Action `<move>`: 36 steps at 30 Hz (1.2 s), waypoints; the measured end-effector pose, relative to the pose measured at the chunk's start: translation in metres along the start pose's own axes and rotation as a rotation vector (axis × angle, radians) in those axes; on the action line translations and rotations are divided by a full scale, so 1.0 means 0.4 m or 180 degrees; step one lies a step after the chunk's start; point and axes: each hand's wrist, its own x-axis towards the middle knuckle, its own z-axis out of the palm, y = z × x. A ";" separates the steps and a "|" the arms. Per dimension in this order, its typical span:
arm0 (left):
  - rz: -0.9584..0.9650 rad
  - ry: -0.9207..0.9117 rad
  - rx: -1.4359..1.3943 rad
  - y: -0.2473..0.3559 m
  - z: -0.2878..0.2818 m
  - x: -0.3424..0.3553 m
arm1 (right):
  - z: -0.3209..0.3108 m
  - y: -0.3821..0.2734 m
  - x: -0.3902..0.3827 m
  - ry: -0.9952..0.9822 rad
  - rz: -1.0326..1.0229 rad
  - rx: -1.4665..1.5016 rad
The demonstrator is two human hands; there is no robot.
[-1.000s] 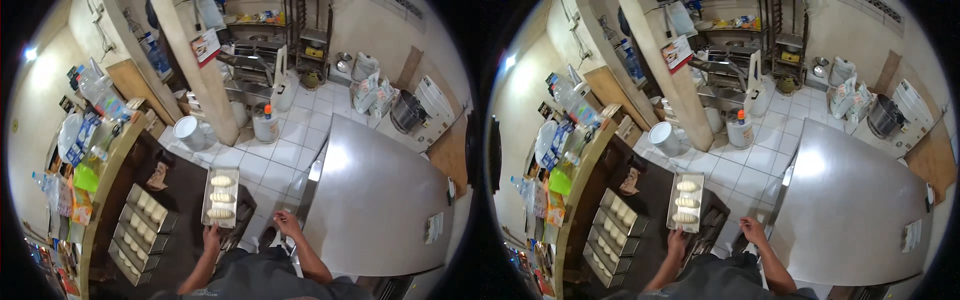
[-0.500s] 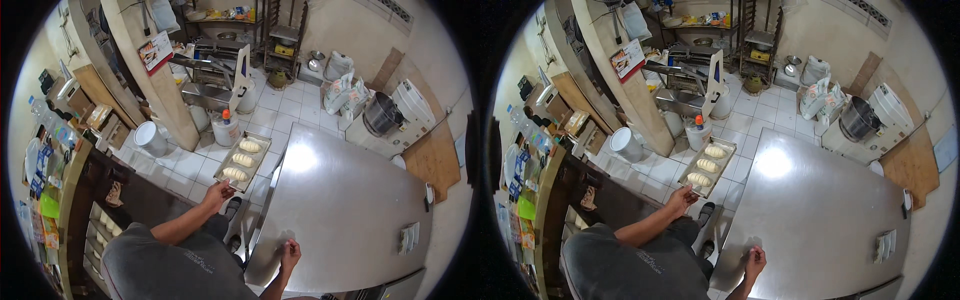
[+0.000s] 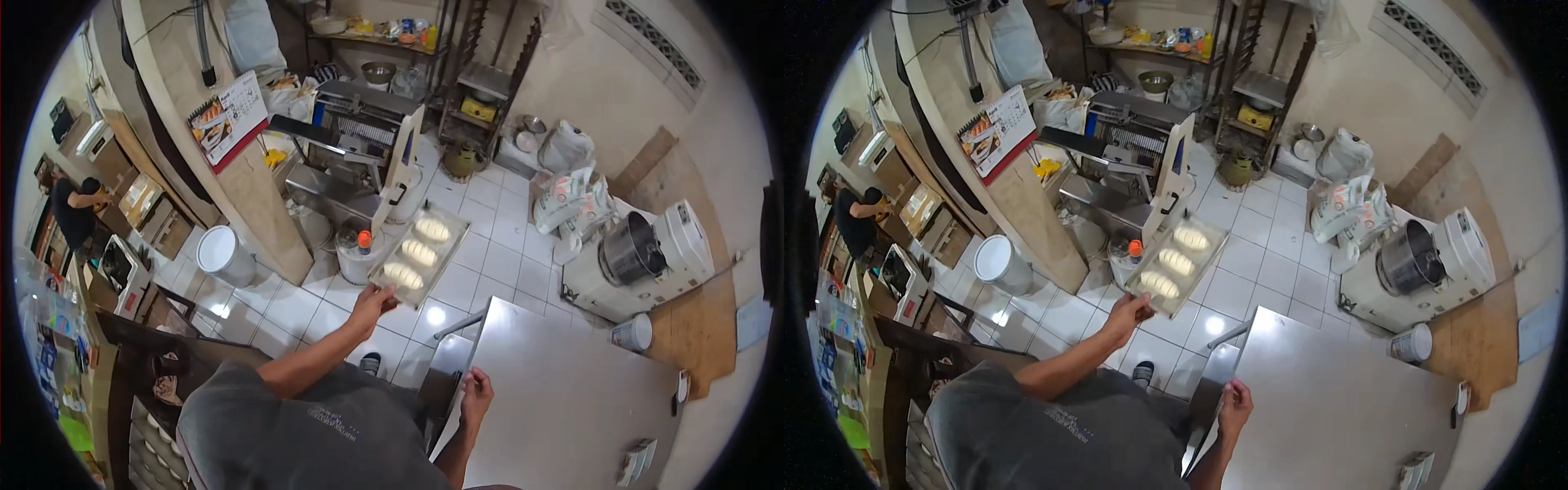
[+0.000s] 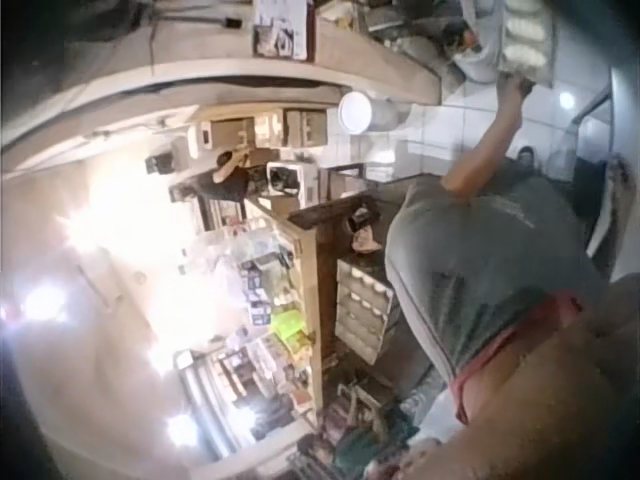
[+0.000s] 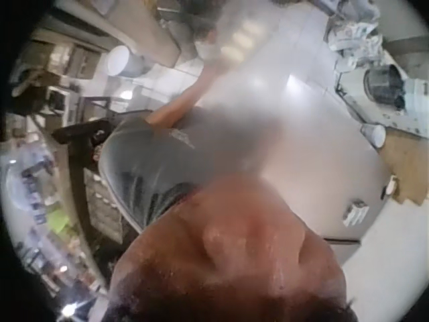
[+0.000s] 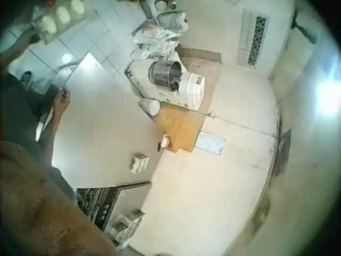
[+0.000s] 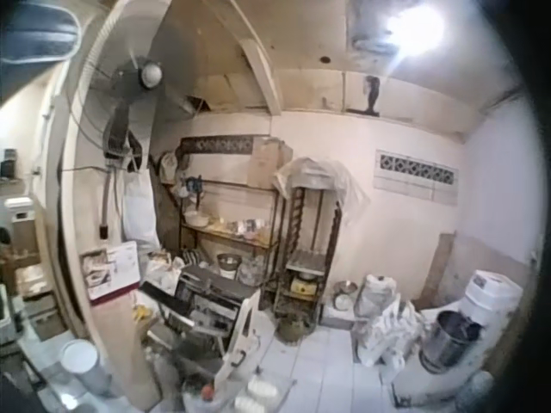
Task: Placing shaped dough pieces into metal loaf tins on a workbench.
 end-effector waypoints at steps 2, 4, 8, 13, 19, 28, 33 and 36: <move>0.0085 0.0079 0.0009 0.044 0.014 0.083 | 0.062 -0.002 0.070 -0.0189 -0.0080 -0.0092; 0.0188 0.0149 -0.0050 0.099 0.042 0.194 | 0.128 -0.016 0.157 -0.0292 -0.0040 -0.0098; 0.0504 0.0362 -0.0283 0.186 0.128 0.432 | 0.227 -0.026 0.345 -0.0544 0.0094 -0.0105; 0.0694 0.0627 -0.0499 0.269 0.197 0.792 | 0.294 -0.011 0.594 -0.0674 0.0117 -0.0286; 0.0965 0.1032 -0.0706 0.397 0.297 1.232 | 0.352 -0.082 0.980 -0.0615 0.0200 -0.0229; 0.1204 0.1907 -0.1016 0.422 0.363 1.592 | 0.354 -0.236 1.469 -0.0284 -0.0166 -0.0337; 0.1320 0.2290 -0.1247 0.435 0.357 1.766 | 0.375 -0.233 1.644 -0.0420 -0.0034 -0.0529; 0.1406 0.2551 -0.1461 0.448 0.334 1.877 | 0.433 -0.216 1.738 -0.0650 0.0090 -0.0612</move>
